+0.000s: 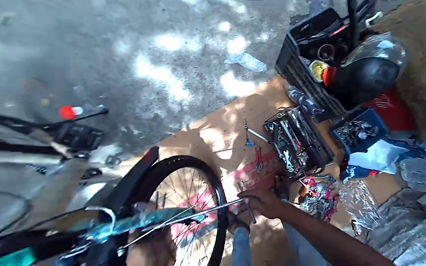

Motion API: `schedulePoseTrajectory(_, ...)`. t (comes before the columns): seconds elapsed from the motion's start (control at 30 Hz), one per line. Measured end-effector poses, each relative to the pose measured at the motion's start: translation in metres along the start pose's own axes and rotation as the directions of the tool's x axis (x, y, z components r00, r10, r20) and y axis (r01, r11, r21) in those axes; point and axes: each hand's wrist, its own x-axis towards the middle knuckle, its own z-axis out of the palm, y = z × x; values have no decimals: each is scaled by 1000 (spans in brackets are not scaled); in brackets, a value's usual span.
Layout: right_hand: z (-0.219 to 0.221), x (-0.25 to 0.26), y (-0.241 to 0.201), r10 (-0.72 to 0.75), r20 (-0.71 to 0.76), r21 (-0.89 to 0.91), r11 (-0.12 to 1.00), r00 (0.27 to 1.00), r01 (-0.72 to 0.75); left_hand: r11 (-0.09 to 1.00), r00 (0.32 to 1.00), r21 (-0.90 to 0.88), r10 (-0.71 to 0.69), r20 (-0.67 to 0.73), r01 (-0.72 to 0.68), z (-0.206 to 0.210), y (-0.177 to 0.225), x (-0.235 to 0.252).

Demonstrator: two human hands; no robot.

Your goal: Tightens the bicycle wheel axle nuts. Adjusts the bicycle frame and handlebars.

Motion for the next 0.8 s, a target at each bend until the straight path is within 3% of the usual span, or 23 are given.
schedulePoseTrajectory(0.07,7,5,13,50,-9,37,998,999,-49,1000,994,23,-2,-113,4,14,-3,4)
schedulePoseTrajectory(0.2,22,8,35,118,-116,250,964,986,-86,1000,987,11,-14,-160,15,16,-8,9)
schedulePoseTrajectory(0.33,23,20,19,385,-45,490,813,922,-316,998,978,-53,-49,-203,39,12,-10,13)
schedulePoseTrajectory(0.53,8,28,34,479,169,441,745,861,-501,995,979,-79,-73,-192,59,9,-10,11)
schedulePoseTrajectory(0.8,2,28,42,414,237,437,763,879,-477,993,989,-83,-89,-117,79,7,-15,10)
